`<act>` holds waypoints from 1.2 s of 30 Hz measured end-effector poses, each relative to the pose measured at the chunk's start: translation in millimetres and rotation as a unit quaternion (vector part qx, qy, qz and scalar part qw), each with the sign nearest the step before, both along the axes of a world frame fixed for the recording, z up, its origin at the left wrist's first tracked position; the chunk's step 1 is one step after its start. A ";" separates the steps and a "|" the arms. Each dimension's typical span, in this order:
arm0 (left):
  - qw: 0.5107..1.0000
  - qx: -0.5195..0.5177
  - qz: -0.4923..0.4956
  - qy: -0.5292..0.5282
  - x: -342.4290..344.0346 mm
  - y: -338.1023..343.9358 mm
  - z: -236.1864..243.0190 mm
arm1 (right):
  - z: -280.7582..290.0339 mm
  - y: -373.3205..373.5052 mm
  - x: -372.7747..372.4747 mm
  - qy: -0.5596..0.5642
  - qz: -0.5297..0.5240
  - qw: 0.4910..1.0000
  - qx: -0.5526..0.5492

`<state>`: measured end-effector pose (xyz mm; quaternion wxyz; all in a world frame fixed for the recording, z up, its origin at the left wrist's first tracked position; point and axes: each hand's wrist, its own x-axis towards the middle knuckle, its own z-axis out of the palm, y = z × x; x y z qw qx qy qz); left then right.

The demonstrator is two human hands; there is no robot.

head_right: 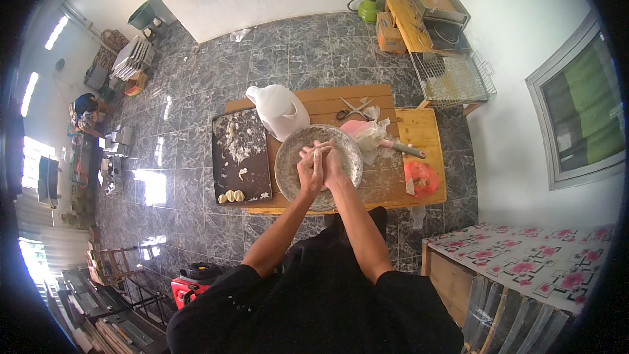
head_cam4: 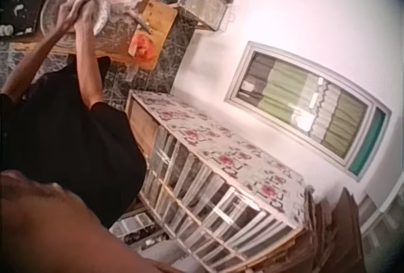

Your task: The person shapes pieces of dough into balls by hand, presses a fork onto them to create a pattern, and places them onto a tray.

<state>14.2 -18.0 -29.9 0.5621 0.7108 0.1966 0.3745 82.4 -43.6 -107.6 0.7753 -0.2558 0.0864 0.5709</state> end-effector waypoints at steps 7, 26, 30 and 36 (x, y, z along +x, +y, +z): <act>0.760 -0.636 -0.032 -0.130 7.0 40.1 -25.5 | 69.5 -14.2 -17.9 -0.056 -0.102 0.991 -0.064; 0.714 -0.637 -0.120 -0.264 12.5 61.8 5.4 | 87.6 -42.1 -50.3 -0.130 0.016 0.991 -0.007; 0.792 -0.555 -0.128 -0.219 10.5 51.3 8.5 | 96.8 -38.1 -47.8 -0.076 -0.026 0.997 -0.006; 0.798 -0.545 -0.146 -0.212 8.5 38.3 16.6 | 102.3 -20.9 -43.9 -0.009 -0.150 0.988 0.044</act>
